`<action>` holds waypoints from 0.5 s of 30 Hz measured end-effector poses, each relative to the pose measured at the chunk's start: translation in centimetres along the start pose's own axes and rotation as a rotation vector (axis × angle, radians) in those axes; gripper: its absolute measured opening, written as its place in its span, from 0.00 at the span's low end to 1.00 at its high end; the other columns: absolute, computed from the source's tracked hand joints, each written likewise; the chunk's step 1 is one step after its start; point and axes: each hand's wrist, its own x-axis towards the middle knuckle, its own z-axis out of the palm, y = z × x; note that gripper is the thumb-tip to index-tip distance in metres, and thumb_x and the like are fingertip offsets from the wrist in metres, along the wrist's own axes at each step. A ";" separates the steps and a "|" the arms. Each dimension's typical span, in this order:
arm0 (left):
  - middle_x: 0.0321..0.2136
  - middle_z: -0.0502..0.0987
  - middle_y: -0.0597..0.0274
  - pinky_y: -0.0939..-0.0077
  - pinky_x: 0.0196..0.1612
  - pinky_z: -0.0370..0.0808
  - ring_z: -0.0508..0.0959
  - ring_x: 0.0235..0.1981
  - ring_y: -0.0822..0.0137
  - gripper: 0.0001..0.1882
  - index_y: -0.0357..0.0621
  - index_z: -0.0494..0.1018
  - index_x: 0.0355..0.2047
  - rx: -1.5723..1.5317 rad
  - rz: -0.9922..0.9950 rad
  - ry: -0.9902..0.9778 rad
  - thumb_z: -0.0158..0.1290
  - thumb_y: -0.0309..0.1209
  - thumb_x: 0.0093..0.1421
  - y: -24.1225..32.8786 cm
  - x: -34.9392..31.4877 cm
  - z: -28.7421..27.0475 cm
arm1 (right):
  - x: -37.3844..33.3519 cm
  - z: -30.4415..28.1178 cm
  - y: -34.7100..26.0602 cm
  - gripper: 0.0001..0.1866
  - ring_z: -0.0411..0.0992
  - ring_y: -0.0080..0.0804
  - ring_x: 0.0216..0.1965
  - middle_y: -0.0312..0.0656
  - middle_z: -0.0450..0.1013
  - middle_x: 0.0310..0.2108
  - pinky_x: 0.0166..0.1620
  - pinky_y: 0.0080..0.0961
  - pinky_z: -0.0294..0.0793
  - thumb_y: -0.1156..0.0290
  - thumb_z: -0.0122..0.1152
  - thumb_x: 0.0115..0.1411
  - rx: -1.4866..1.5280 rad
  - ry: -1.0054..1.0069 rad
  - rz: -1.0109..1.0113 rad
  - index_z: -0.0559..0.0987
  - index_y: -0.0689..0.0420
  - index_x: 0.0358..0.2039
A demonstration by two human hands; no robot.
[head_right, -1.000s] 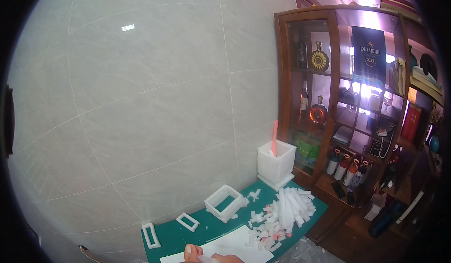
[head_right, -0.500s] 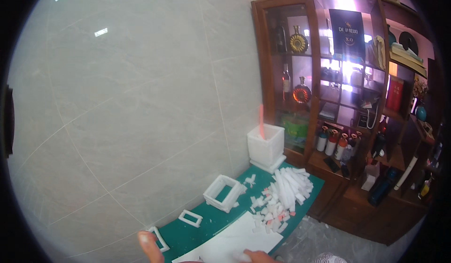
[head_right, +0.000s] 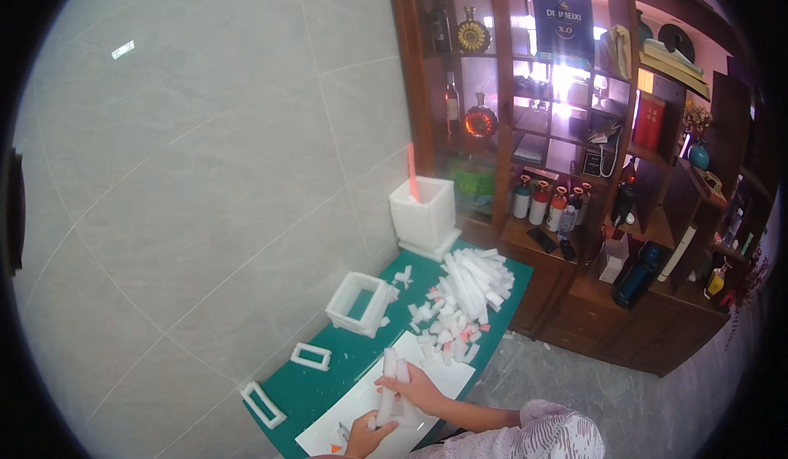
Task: Assembling and gluing white foam strips into frames or structures using a hot glue gun.
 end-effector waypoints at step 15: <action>0.20 0.72 0.58 0.84 0.13 0.61 0.66 0.12 0.76 0.10 0.32 0.69 0.36 -0.750 0.041 0.174 0.51 0.26 0.56 2.8 0.0 -0.3 | -2.6 1.1 2.2 0.22 0.70 0.22 0.28 0.37 0.70 0.28 0.29 0.21 0.69 0.55 0.51 0.61 -0.427 -0.160 0.169 0.67 0.60 0.46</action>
